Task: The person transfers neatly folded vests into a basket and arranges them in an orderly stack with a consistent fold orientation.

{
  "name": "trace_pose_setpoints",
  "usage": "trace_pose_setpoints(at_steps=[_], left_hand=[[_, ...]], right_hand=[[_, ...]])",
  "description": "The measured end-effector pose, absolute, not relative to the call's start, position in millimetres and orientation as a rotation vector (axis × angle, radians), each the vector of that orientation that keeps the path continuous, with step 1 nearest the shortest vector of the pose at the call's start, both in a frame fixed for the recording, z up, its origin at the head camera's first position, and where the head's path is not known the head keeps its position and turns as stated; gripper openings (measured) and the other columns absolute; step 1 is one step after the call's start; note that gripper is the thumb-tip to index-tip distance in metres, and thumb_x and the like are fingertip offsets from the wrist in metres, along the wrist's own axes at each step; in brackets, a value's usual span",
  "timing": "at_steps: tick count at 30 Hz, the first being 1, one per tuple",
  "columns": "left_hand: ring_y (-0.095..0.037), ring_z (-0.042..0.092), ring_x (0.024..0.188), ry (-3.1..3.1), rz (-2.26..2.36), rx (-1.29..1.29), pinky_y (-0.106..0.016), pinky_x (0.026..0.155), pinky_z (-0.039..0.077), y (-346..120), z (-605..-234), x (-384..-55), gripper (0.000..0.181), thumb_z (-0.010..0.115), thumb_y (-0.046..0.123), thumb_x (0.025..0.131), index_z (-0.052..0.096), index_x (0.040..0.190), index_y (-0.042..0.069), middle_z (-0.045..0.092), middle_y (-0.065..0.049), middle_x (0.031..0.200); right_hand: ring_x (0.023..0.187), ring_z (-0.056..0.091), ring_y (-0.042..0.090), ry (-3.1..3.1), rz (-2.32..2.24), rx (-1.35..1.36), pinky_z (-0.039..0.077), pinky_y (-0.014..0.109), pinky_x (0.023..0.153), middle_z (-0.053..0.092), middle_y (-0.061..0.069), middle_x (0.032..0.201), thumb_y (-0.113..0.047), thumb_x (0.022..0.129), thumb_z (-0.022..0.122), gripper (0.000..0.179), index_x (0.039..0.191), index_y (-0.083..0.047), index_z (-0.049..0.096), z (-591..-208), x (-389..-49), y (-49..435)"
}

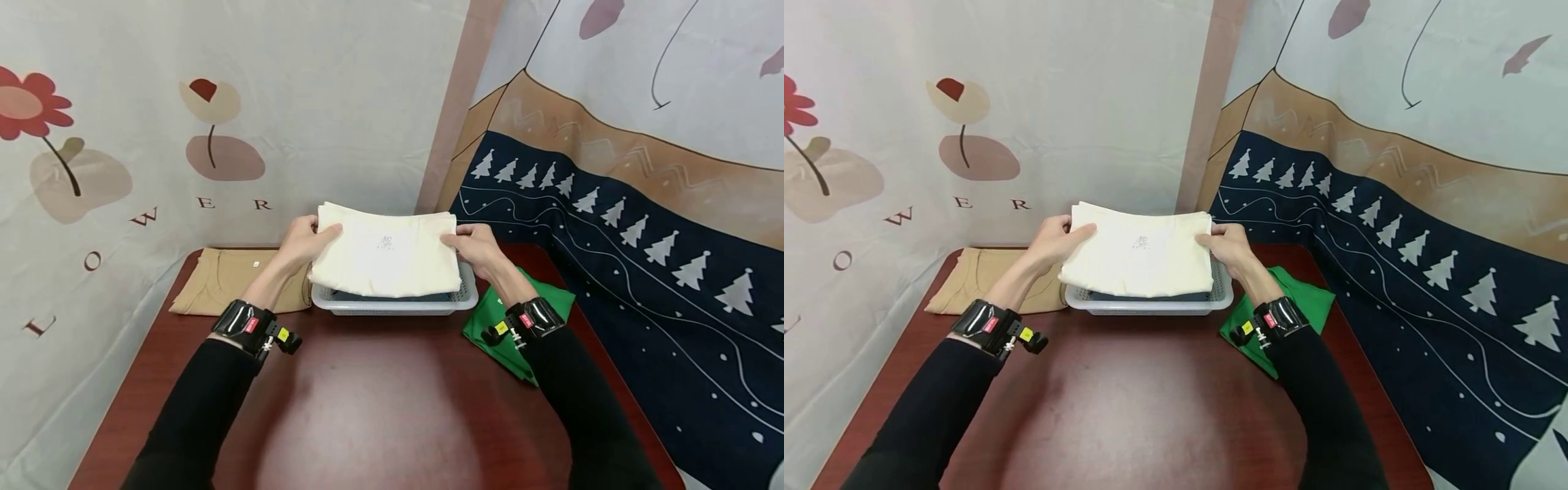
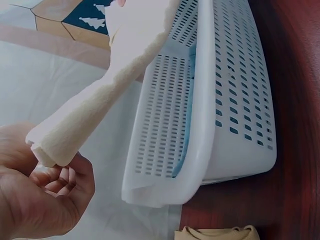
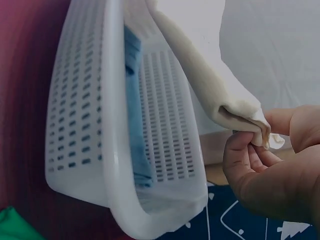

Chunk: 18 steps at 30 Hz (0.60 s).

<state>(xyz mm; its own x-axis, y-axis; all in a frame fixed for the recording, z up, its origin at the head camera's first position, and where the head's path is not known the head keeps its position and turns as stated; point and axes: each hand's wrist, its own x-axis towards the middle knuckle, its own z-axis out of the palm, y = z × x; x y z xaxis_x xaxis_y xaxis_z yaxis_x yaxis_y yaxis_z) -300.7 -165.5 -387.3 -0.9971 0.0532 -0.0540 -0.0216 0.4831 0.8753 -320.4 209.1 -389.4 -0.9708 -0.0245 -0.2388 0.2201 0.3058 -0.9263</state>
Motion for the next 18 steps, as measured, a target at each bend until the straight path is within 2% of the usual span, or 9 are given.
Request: trace_pose_setpoints(at_steps=[8,15,18], left_hand=[[-0.018,0.061,0.09,2.633,1.562,-0.007,-0.026,0.072,0.053,-156,-394,-315,0.045,0.065,0.041,0.112,0.067,0.121,-0.003,0.063,-0.012,0.11],[-0.019,0.061,0.092,2.573,1.528,-0.049,-0.026,0.072,0.053,-152,-402,-321,0.036,0.062,0.034,0.113,0.068,0.119,-0.001,0.063,-0.011,0.111],[-0.019,0.06,0.091,2.564,1.468,-0.038,-0.026,0.072,0.053,-151,-402,-321,0.027,0.057,0.028,0.111,0.064,0.109,0.002,0.059,-0.01,0.107]], right_hand=[[0.125,0.071,0.025,2.39,-1.722,0.251,0.062,0.046,0.115,0.062,0.023,0.157,-0.02,0.111,0.071,0.057,0.16,0.005,0.056,-392,-339,206],[0.127,0.073,0.03,2.444,-1.641,0.328,0.062,0.048,0.115,0.064,0.023,0.156,-0.019,0.11,0.073,0.053,0.156,0.005,0.061,-400,-349,203],[0.125,0.072,0.031,2.494,-1.564,0.356,0.062,0.048,0.115,0.065,0.023,0.154,-0.02,0.111,0.073,0.052,0.155,0.004,0.062,-405,-353,202]])
